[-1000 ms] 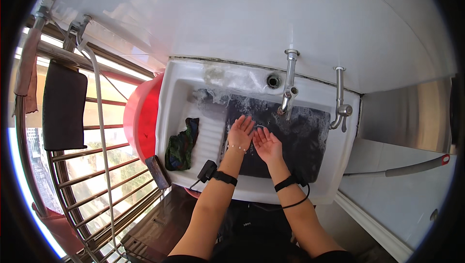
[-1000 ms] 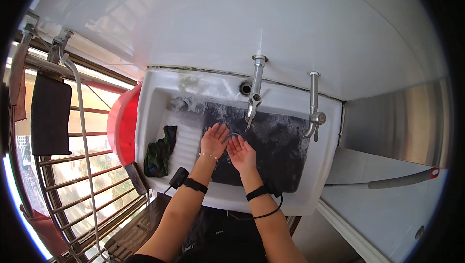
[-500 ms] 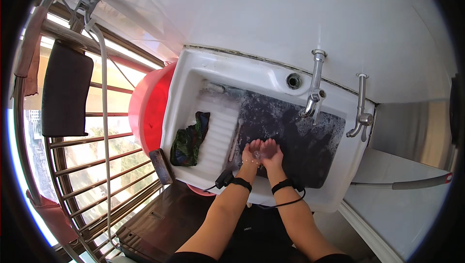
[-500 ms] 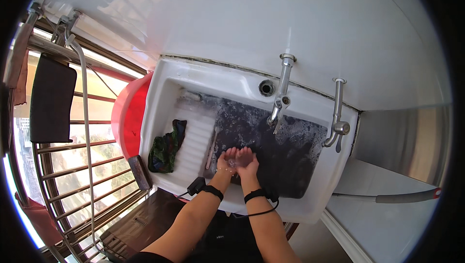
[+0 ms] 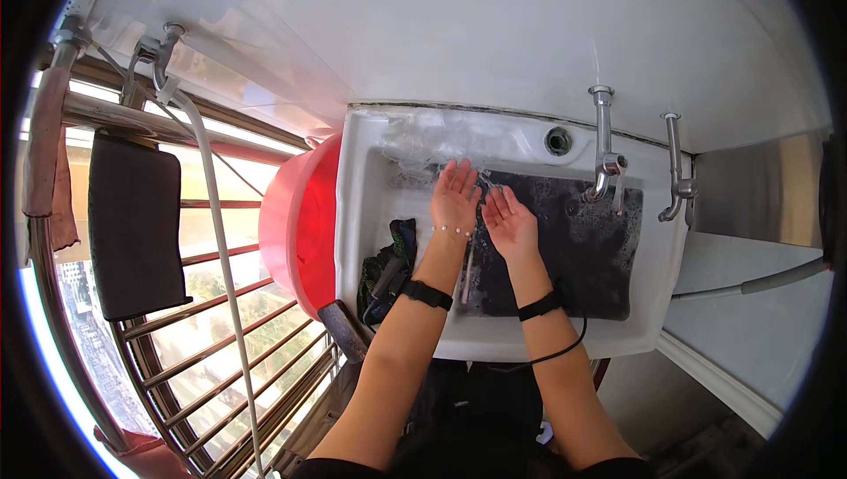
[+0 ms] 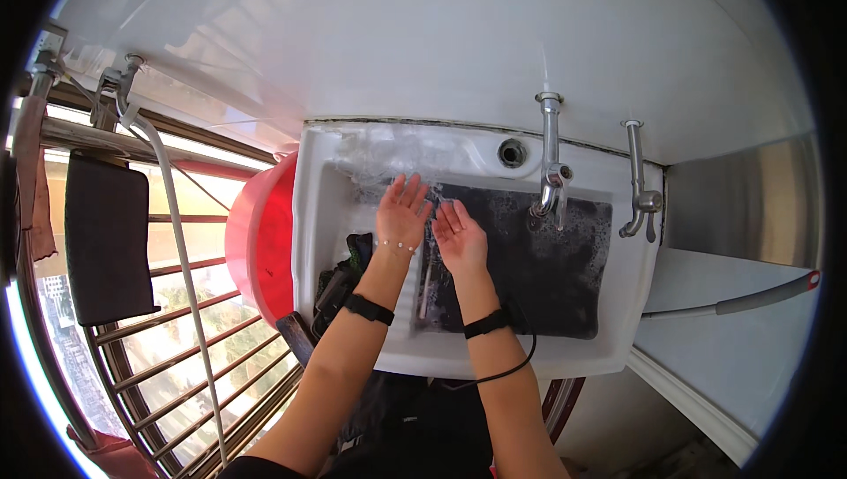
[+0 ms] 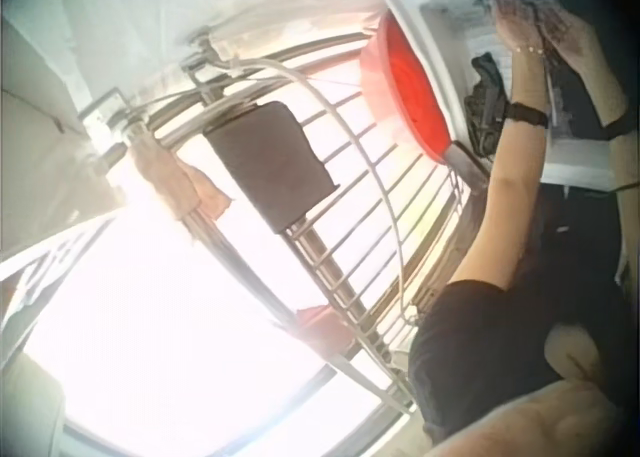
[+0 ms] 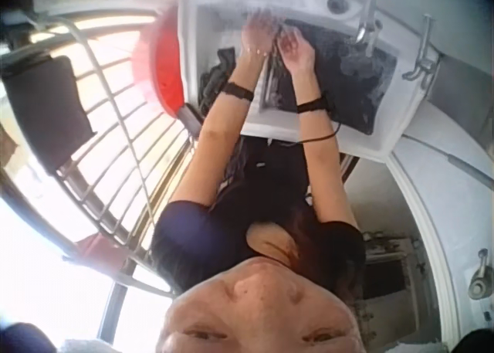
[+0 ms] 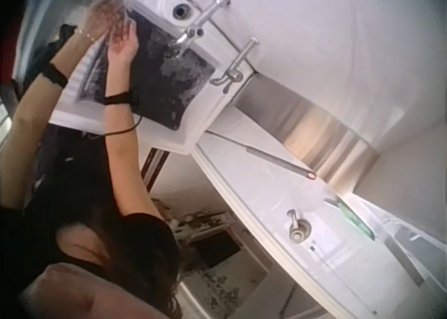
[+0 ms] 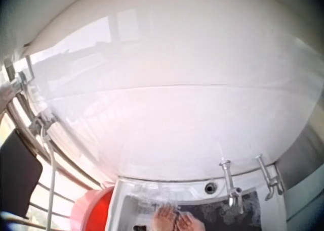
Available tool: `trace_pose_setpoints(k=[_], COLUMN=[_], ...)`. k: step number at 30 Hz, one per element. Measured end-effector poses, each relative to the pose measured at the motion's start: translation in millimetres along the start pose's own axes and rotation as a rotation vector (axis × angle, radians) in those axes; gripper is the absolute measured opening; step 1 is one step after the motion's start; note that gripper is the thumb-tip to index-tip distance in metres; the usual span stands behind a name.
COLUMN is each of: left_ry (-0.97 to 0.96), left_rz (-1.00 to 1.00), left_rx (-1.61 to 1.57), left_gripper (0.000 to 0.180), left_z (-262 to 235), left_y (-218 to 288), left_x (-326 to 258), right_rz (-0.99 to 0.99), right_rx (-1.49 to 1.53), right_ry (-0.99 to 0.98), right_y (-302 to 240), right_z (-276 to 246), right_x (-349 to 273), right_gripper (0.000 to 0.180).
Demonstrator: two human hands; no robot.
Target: Cleaning the edge and faucet of a sink using a toothbrush and cleaning paste.
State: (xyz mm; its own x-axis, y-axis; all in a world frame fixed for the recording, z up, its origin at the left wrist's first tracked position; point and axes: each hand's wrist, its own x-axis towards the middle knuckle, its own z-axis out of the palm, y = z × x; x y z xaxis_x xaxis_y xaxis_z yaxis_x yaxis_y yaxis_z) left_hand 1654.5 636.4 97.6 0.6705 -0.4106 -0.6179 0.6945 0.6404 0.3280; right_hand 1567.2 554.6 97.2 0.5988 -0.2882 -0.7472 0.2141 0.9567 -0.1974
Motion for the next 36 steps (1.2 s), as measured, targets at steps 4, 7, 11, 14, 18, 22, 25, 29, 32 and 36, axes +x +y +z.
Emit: trace_pose_setpoints(k=[4, 7, 11, 14, 18, 22, 25, 29, 32, 36], left_ry=[0.276, 0.452, 0.576, 0.429, 0.133, -0.187, -0.206, 0.101, 0.193, 0.227], left_rz=[-0.372, -0.560, -0.608, -0.291, 0.005, 0.177, 0.193, 0.215, 0.286, 0.251], left_rx=[0.198, 0.334, 0.227, -0.132, -0.231, -0.160, 0.087, 0.530, 0.578, 0.665], left_gripper=[0.042, 0.044, 0.039, 0.034, 0.034, 0.034, 0.033, 0.031, 0.025, 0.021], left_z=[-79, -119, -118, -117, -31, 48, 56, 16, 0, -30], left_y=[-75, -112, -139, -100, -29, 55, 79, 88, 101, 72], left_x=[-29, -50, -50, -25, 16, 25, 33, 52, 57, 50], right_rz=[0.006, -0.070, -0.128, 0.004, 0.051, -0.008, -0.089, -0.033, -0.001, -0.245], right_rx=[-0.046, -0.036, 0.154, 0.400, 0.247, 0.137, -0.002, -0.185, -0.612, -1.580], right_ry=[0.603, 0.774, -0.422, -0.051, -0.193, -0.538, -0.574, -0.302, 0.023, 0.403], right_y=[8, 18, 8, 42, 22, 14, 10, 18, 30, 69], right_z=[-122, -172, -258, -110, 15, 112, 125, 58, -10, -139], right_x=[-3, -6, 21, 20, 32, 15, 3, -8, -18, 13], right_gripper=[0.029, 0.029, 0.038, 0.035, 0.029, 0.034, 0.036, 0.039, 0.039, 0.046])
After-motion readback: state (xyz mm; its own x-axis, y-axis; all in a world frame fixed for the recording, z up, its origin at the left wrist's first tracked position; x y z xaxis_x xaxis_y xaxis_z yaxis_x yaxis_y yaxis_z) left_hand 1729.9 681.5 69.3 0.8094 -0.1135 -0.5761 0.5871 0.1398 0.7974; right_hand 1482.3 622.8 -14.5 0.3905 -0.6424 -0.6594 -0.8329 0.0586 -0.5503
